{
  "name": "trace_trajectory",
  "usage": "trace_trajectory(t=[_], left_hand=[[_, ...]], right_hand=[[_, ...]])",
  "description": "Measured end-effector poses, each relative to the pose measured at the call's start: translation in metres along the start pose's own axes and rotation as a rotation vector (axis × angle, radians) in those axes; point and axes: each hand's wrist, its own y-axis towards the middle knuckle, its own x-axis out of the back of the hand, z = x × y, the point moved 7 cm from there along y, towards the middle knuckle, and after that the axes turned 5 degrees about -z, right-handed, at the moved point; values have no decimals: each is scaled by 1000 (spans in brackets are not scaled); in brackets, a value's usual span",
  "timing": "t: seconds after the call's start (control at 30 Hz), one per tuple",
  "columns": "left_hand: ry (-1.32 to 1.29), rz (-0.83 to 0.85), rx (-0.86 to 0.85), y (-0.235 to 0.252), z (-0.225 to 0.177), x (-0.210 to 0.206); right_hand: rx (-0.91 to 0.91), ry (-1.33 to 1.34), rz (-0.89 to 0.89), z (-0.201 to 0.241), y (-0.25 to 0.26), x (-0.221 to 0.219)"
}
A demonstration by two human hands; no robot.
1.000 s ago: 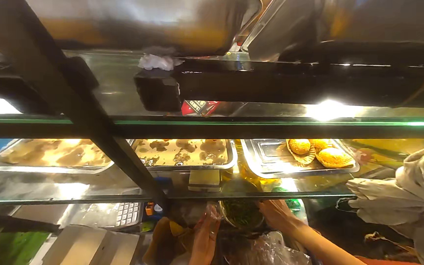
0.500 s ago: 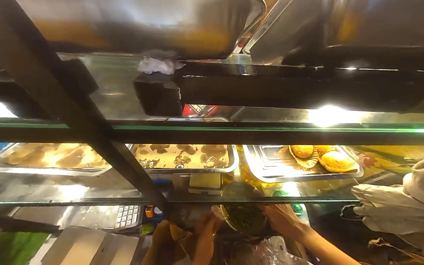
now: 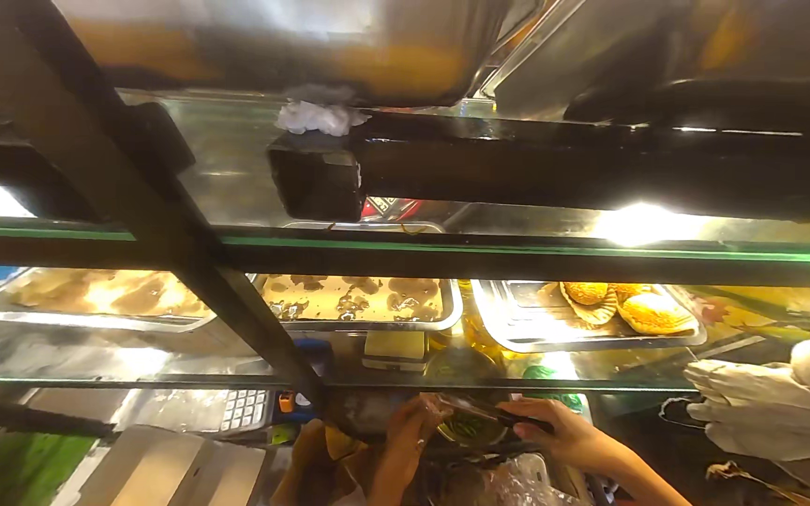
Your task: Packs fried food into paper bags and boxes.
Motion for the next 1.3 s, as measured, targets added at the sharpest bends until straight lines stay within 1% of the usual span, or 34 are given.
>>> trace_trajectory(t=[0.13,0.2,0.27,0.33,0.4,0.5,0.57,0.63,0.7,0.77,0.83,0.93,0.97,1.0,1.07,1.13,1.17,1.2,1.27,1.3], left_hand=[[-121,10,85,-1,9,5],[-194,-12,110,-2,12,8],[-232,-2,110,-2,13,9],[-235,42,92,0,14,10],[-247,73,89,1,15,10],[-255,74,89,3,16,11],[-232,79,85,3,16,11],[-174,76,87,3,15,9],[-115,82,83,3,14,8],[-69,107,61,3,11,6],[-69,123,34,4,10,5],[-139,31,9,5,1,6],[-136,-2,-2,5,-3,8],[-109,-20,-13,4,-7,8],[-39,-15,-31,-5,-16,2],[21,47,-73,-24,-28,-12],[42,80,-110,-36,-38,-18],[59,104,-164,-50,-52,-23],[137,149,-362,-86,-80,-26],[208,181,-475,-106,-92,-29]], right_hand=[[-46,-214,30,19,-4,1],[-37,-232,15,26,-8,4],[-19,-199,-16,27,-10,6],[-9,-148,-66,23,-11,9],[1,-47,-109,19,-12,10],[13,72,-135,15,-11,9],[39,78,-132,16,-7,4],[48,-1,-112,18,-2,-1],[15,-111,-75,19,2,-6],[-9,-160,-45,17,3,-9],[-17,-130,-38,15,1,-8],[-24,54,-127,4,-4,5],[-59,24,-161,-3,-2,8],[-127,-84,-165,-13,3,10],[-324,-377,-65,-32,17,1],[-423,-527,42,-39,26,-11],[-417,-536,77,-32,27,-15],[-361,-524,86,-16,26,-14],[-143,-380,39,41,10,-9],[11,-254,-45,76,-4,-6]])
